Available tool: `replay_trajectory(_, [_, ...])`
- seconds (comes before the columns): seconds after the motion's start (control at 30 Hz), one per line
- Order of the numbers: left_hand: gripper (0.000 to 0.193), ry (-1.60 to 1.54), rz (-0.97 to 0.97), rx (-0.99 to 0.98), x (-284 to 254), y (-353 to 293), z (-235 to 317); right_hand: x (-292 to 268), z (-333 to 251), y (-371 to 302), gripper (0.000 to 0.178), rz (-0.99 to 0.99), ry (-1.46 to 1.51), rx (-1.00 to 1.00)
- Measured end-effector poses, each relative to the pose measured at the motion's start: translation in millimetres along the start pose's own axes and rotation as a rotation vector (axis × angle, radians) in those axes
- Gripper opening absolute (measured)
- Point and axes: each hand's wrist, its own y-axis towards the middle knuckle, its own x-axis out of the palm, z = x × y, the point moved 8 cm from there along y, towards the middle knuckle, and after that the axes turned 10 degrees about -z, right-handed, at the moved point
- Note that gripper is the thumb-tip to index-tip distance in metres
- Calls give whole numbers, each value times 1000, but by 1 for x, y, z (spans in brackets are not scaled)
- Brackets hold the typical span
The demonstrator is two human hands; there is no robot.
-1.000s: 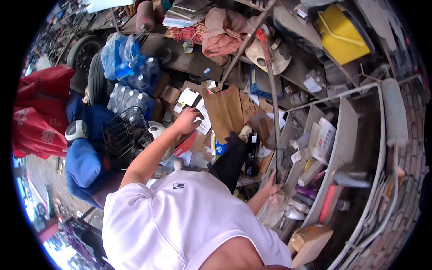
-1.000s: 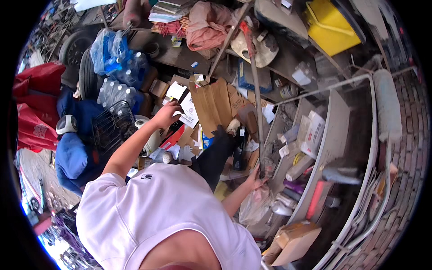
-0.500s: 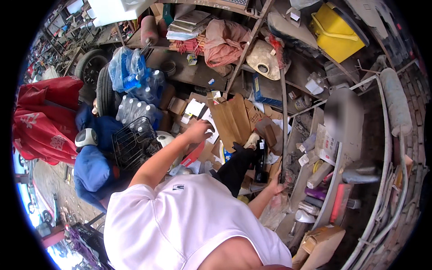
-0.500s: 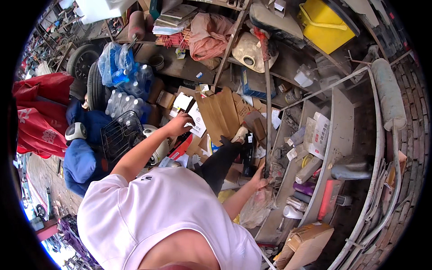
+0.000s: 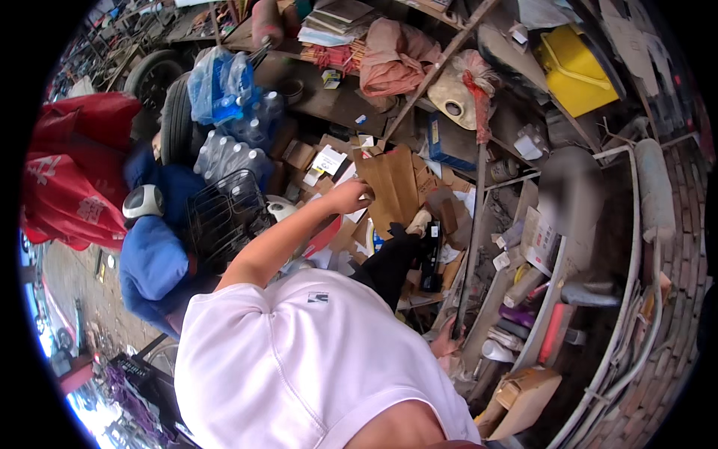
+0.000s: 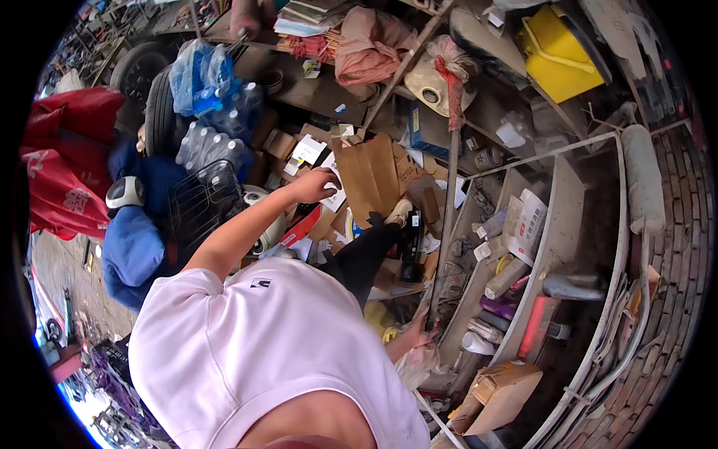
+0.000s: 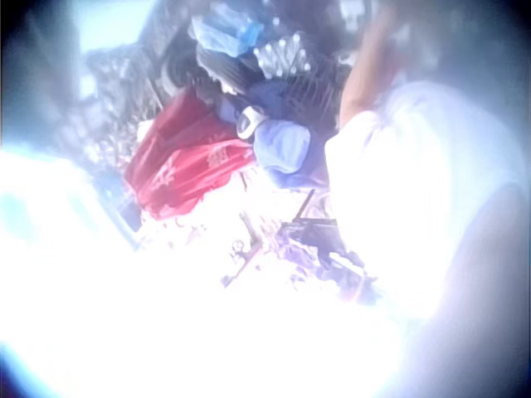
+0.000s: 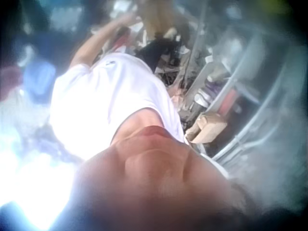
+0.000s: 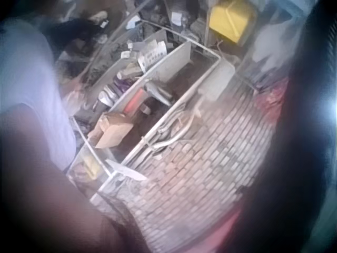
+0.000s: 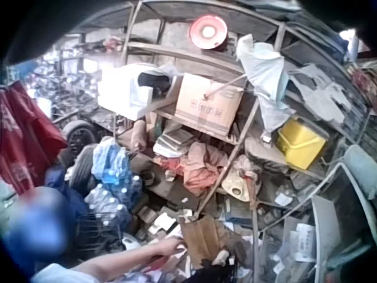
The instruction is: The person retrieves a long metal rod with a red pump handle from a cluttered indoor area and carries it outside. They wipe the pump with a cloth, then insert the rod into a large red barrel. Using the pump, they transfer liquid from the barrel into a black plastic jerrycan.
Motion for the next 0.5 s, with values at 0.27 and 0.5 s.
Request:
replay_trajectory(0.27, [24,77,-73,-215,-5,-70,-16,76,-47,-36,41,-224,-818,-210])
replay_trajectory(0.5, [27,82,243,-442,-45,-201,-18,239,-77,-109,39,-460,-1392,-710])
